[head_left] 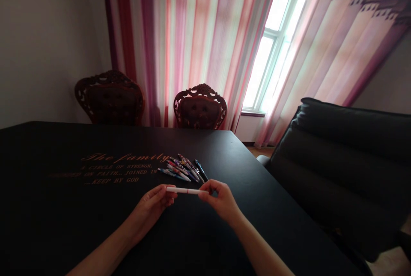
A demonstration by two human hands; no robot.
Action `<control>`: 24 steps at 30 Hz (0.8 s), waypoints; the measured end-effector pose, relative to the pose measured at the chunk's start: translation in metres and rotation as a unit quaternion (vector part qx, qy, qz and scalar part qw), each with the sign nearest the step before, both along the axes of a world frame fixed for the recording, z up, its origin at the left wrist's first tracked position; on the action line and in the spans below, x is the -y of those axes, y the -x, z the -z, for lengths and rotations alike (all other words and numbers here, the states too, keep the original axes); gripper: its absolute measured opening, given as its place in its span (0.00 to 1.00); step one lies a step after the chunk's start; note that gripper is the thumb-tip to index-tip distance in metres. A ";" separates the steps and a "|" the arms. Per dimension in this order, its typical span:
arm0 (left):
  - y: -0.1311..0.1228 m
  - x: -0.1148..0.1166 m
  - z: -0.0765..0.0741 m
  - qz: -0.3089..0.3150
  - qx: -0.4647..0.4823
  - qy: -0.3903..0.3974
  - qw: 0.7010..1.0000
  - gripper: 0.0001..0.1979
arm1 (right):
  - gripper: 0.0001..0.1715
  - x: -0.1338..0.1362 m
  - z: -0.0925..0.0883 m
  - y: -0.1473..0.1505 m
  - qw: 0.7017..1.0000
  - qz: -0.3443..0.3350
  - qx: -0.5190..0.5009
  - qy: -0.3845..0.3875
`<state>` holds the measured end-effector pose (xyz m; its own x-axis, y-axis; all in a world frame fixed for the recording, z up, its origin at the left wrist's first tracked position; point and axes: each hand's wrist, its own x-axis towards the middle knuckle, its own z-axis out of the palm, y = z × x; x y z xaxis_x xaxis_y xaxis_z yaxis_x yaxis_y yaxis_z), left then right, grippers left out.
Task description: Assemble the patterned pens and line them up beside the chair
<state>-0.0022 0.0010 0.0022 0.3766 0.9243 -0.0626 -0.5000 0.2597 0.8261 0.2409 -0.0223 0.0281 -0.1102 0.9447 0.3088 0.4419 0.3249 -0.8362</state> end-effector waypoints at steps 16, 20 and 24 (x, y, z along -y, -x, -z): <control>0.001 -0.002 0.007 0.046 -0.100 -0.071 0.991 0.19 | 0.07 0.057 -0.027 -0.094 0.955 0.218 0.197 -0.036; 0.001 -0.005 0.012 0.043 -0.112 -0.082 0.989 0.19 | 0.16 0.118 0.010 -0.145 0.920 0.326 0.214 0.029; 0.000 -0.006 0.013 0.045 -0.120 -0.077 0.989 0.19 | 0.19 0.162 0.034 -0.164 0.902 0.360 0.223 0.082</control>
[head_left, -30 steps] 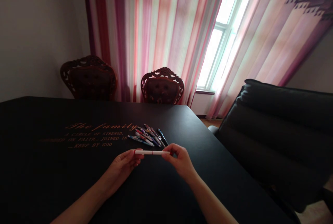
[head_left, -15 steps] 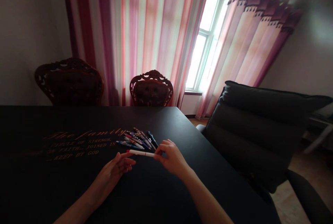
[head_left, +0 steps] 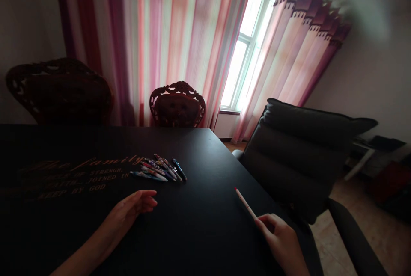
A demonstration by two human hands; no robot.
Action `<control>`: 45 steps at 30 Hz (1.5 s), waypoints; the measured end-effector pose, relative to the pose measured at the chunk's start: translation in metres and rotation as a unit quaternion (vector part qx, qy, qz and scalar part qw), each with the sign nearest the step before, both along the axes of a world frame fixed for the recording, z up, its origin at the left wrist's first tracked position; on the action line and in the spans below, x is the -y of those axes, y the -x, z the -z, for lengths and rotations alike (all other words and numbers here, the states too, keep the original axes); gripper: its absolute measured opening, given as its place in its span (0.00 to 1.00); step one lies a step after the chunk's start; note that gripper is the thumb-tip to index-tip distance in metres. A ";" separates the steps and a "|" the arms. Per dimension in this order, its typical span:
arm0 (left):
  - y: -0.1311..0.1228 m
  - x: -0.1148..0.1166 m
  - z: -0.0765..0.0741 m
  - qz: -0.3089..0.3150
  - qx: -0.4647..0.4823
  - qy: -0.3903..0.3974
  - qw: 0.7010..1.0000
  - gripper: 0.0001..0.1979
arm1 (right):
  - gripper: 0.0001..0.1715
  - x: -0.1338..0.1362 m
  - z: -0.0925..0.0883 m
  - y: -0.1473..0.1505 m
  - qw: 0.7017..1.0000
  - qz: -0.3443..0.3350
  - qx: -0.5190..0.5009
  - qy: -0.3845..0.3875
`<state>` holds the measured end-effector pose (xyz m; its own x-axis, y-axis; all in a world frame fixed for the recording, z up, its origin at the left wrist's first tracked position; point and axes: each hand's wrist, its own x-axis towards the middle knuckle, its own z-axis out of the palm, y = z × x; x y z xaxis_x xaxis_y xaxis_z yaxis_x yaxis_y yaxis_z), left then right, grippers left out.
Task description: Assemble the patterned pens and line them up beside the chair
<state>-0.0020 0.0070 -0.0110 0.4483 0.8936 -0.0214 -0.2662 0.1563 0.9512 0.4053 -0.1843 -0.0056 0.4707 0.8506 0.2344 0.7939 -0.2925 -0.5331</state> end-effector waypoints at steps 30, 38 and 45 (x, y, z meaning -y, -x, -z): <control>-0.005 0.002 0.004 0.003 0.030 -0.039 0.999 0.21 | 0.06 -0.145 -0.031 0.150 0.966 -0.213 0.113 -0.089; -0.008 0.005 -0.002 -0.012 0.035 -0.043 0.998 0.24 | 0.09 -0.209 -0.014 0.213 0.959 -0.208 0.162 -0.101; -0.009 0.004 0.002 -0.010 0.036 -0.050 0.998 0.24 | 0.07 -0.229 -0.016 0.215 0.977 -0.145 0.147 -0.044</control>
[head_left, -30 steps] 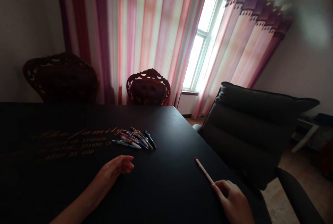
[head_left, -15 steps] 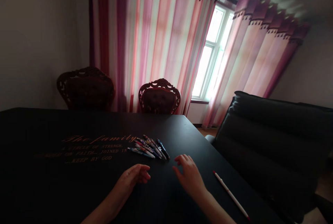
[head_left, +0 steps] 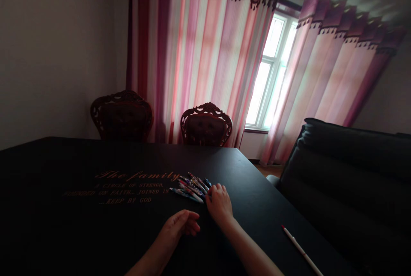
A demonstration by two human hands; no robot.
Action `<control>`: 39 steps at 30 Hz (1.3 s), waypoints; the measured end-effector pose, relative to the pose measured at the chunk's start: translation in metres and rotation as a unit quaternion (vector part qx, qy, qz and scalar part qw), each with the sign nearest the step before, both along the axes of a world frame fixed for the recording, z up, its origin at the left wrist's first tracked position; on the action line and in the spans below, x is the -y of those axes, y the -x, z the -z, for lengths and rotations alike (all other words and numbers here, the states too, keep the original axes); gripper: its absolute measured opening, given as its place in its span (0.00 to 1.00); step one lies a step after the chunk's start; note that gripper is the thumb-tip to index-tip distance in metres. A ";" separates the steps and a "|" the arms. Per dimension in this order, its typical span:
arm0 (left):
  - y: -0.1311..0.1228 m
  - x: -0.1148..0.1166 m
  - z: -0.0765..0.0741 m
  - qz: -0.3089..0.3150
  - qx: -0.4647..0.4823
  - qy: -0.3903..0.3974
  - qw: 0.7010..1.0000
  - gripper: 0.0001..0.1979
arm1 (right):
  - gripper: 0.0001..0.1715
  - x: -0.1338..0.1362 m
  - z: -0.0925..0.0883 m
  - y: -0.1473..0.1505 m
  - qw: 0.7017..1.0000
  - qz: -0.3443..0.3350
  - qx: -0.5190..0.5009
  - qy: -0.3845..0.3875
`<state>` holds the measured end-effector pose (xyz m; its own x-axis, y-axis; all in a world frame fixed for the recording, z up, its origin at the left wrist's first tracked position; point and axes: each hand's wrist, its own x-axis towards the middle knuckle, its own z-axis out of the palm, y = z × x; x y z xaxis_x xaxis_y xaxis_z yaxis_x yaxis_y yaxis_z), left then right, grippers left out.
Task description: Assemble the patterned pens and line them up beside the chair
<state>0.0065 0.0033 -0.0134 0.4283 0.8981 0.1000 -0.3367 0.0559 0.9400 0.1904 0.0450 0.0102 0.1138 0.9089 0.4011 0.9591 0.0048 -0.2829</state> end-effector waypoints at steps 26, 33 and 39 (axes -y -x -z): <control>-0.004 -0.010 0.013 -0.112 0.006 0.019 0.993 0.33 | 0.29 0.046 -0.001 -0.036 0.946 -0.132 -0.296 -0.010; -0.006 0.004 -0.003 -0.104 -0.070 -0.049 0.991 0.23 | 0.39 0.060 0.010 -0.035 0.887 -0.185 -0.413 0.094; -0.008 0.011 -0.009 -0.083 -0.155 -0.077 0.981 0.17 | 0.34 0.066 -0.002 -0.043 0.887 -0.213 -0.395 0.110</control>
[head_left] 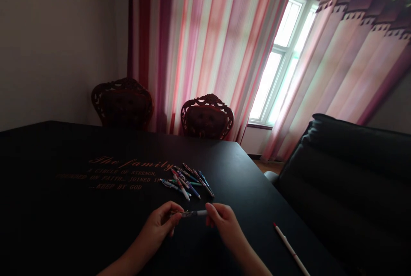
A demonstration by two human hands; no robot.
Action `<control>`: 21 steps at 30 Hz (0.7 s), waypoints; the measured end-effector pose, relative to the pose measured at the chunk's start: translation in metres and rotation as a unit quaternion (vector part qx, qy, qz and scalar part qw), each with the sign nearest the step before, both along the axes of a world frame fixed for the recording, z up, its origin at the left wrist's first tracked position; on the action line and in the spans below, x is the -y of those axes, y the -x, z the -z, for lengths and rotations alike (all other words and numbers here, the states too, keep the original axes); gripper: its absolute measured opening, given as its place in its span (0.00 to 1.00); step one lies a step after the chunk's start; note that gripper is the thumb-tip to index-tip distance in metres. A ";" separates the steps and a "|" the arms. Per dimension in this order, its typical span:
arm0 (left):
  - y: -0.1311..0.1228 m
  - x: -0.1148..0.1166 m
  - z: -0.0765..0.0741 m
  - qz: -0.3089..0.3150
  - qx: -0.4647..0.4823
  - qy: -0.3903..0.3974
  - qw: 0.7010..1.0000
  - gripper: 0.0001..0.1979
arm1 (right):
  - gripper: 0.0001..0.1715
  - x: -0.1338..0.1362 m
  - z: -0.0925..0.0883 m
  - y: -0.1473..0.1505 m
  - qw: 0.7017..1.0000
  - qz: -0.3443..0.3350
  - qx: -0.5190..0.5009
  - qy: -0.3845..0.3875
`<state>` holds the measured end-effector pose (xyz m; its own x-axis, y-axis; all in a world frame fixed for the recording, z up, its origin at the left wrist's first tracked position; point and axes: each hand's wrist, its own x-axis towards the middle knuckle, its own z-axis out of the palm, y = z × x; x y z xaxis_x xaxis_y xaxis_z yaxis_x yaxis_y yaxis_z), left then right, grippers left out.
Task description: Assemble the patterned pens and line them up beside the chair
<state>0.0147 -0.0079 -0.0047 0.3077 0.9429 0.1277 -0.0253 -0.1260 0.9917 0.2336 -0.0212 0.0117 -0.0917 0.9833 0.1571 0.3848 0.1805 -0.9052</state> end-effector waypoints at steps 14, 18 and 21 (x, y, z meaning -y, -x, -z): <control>0.001 0.003 -0.007 -0.037 -0.022 -0.006 0.999 0.15 | 0.16 0.007 -0.010 -0.007 0.998 -0.005 0.053 -0.032; 0.001 0.003 -0.007 -0.042 -0.020 -0.006 0.999 0.16 | 0.17 0.007 -0.009 -0.007 0.999 -0.010 0.029 -0.011; 0.001 0.005 -0.008 -0.047 -0.021 -0.007 0.999 0.16 | 0.17 0.006 -0.007 -0.007 1.000 -0.016 0.011 0.008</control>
